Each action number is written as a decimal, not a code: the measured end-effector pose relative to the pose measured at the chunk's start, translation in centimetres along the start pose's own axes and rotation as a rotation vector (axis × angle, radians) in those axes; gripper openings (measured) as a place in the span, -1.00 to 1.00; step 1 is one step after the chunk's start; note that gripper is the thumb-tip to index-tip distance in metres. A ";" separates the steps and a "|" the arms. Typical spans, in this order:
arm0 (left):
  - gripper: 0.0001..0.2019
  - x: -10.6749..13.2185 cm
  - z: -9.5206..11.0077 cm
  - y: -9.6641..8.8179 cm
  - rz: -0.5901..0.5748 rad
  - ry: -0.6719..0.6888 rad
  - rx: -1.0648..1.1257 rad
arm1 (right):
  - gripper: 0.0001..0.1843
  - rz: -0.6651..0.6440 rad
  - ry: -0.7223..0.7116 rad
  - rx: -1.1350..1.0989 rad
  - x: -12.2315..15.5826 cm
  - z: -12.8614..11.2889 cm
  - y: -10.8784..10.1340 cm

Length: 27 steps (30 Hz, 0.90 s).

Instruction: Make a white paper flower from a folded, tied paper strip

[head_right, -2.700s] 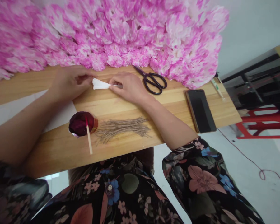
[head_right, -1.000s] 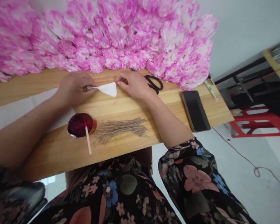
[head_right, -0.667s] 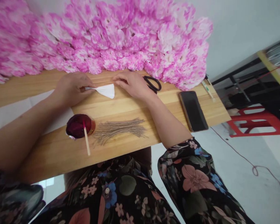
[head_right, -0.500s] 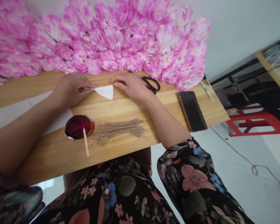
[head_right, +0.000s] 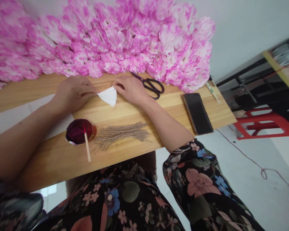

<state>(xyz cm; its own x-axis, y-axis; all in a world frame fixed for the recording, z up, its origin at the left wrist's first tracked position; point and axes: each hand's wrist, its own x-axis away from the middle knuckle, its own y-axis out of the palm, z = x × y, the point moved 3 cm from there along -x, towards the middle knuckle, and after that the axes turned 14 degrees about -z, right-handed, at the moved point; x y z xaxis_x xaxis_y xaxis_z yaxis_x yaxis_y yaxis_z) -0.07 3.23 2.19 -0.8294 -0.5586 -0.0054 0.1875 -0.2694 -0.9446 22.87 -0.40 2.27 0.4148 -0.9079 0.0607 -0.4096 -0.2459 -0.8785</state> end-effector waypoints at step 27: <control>-0.60 0.0 -0.2 0.2 0.015 0.005 -0.022 | -0.79 -0.160 -0.124 -0.138 1.0 -0.5 -0.8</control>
<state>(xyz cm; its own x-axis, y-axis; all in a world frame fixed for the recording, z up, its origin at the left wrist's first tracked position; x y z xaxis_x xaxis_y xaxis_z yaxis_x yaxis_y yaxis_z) -0.13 3.37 1.88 -0.8295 -0.5581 -0.0212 0.1885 -0.2440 -0.9513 23.23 -1.28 3.31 0.5764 -0.8072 0.1277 -0.4344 -0.4349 -0.7888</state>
